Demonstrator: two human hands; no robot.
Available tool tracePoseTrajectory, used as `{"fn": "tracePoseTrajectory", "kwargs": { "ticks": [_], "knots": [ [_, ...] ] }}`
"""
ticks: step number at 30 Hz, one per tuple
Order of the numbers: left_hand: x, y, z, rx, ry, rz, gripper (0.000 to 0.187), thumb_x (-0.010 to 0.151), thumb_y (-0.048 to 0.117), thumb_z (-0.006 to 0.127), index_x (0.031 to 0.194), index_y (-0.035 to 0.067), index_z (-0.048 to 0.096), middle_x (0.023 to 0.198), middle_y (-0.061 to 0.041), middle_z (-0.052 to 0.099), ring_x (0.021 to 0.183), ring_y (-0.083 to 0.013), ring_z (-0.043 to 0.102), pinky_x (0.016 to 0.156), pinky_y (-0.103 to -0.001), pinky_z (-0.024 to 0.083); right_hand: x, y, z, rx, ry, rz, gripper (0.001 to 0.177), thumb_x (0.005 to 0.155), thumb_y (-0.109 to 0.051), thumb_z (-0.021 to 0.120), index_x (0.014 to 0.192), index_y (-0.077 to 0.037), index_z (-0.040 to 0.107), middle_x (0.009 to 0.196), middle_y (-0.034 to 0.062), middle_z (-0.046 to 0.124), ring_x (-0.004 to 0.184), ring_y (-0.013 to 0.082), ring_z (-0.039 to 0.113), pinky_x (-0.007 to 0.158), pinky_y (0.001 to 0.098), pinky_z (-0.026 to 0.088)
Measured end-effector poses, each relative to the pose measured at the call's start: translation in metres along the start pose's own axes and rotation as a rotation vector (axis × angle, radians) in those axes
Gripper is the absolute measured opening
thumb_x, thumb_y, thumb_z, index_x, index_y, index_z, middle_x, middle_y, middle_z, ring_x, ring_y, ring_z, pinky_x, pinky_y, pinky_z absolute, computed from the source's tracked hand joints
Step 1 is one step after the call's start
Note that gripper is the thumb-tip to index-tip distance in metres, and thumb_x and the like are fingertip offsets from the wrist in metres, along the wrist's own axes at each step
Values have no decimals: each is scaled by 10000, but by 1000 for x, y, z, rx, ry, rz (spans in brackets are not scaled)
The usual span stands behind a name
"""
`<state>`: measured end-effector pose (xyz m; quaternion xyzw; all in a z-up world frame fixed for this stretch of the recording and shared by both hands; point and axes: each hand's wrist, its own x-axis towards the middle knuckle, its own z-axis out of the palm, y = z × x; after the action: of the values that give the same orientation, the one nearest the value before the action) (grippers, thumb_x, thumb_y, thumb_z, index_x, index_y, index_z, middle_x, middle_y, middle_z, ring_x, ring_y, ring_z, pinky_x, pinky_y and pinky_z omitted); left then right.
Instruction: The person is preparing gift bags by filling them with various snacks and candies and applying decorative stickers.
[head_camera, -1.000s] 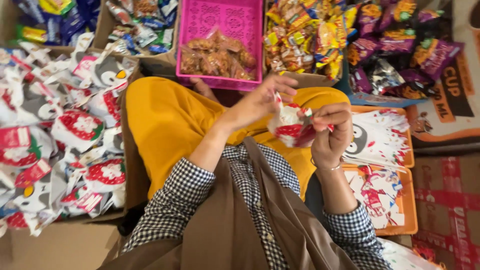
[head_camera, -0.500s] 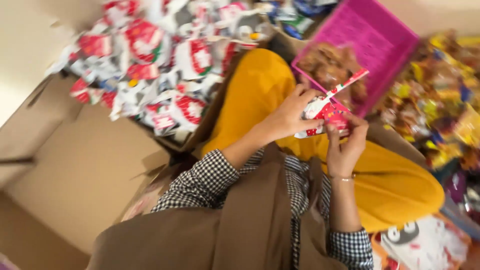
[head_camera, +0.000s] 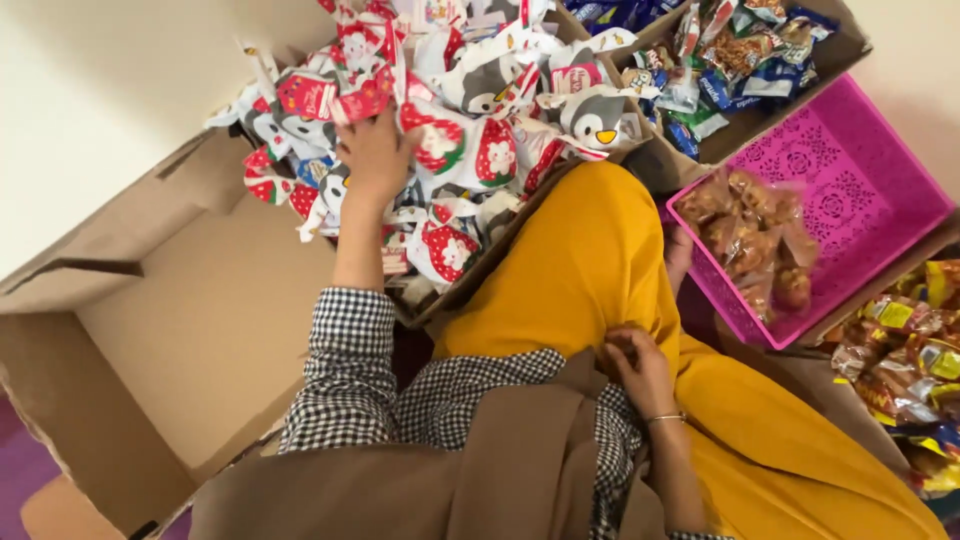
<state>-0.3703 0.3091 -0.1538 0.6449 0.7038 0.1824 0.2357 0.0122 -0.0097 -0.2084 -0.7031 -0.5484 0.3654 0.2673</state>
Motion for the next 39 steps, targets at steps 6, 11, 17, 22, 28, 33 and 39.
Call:
{"fn": "tracePoseTrajectory", "kwargs": {
  "ticks": [6, 11, 17, 22, 28, 33, 39],
  "knots": [
    [9, -12, 34, 196, 352, -18, 659, 901, 437, 810, 1324, 111, 425, 1277, -198, 417, 1226, -484, 383, 1012, -674, 349, 6, 30, 12, -123, 95, -10, 144, 931, -234, 754, 1066, -190, 738, 968, 55, 751, 935, 304, 714, 850, 423, 560],
    [-25, 81, 19, 381, 618, 193, 258, 941, 339, 637, 1112, 196, 508, 1251, -74, 435, 1209, -388, 406, 970, -497, 378, 6, 29, 14, -40, 78, 8, 124, 954, -224, 715, 1068, -184, 739, 1005, 37, 753, 1017, 282, 709, 925, 398, 543],
    [-95, 216, 86, -23, 74, 877, 195, 954, 127, 604, 1133, 81, 544, 1160, -158, 513, 1124, -409, 499, 966, -504, 383, -20, 1, -11, -1, 98, -5, 216, 936, -198, 701, 1103, -60, 691, 1061, 183, 724, 1079, 403, 672, 962, 485, 529],
    [-174, 254, 220, 78, -640, 1089, 206, 1082, 255, 528, 1196, 103, 609, 1003, -184, 697, 931, -415, 686, 835, -527, 519, -103, -23, -109, -202, 469, 185, 84, 966, -268, 664, 981, -191, 633, 954, -12, 679, 975, 232, 704, 841, 384, 568],
    [-237, 236, 290, 533, -402, 1379, 178, 1031, 358, 543, 948, 202, 521, 640, -29, 661, 610, -252, 726, 582, -366, 581, -269, 66, -181, -451, 1634, 353, 89, 984, -35, 647, 1027, 39, 670, 923, 205, 674, 827, 377, 682, 721, 354, 531],
    [-236, 245, 292, 747, -761, 995, 340, 1085, 479, 386, 1152, 171, 515, 861, -181, 761, 851, -405, 760, 755, -511, 575, -406, 281, -145, -386, 1385, 1373, 68, 939, -221, 753, 994, -204, 789, 832, 38, 765, 808, 340, 742, 693, 476, 577],
    [-254, 264, 270, 592, -694, 1079, 298, 1028, 363, 518, 1146, 97, 582, 930, -158, 742, 768, -420, 695, 672, -499, 530, -386, 313, -143, -303, 821, 1641, 554, 772, -456, 864, 1180, -118, 701, 1139, 96, 675, 1123, 306, 592, 1043, 468, 361]
  ]
}}
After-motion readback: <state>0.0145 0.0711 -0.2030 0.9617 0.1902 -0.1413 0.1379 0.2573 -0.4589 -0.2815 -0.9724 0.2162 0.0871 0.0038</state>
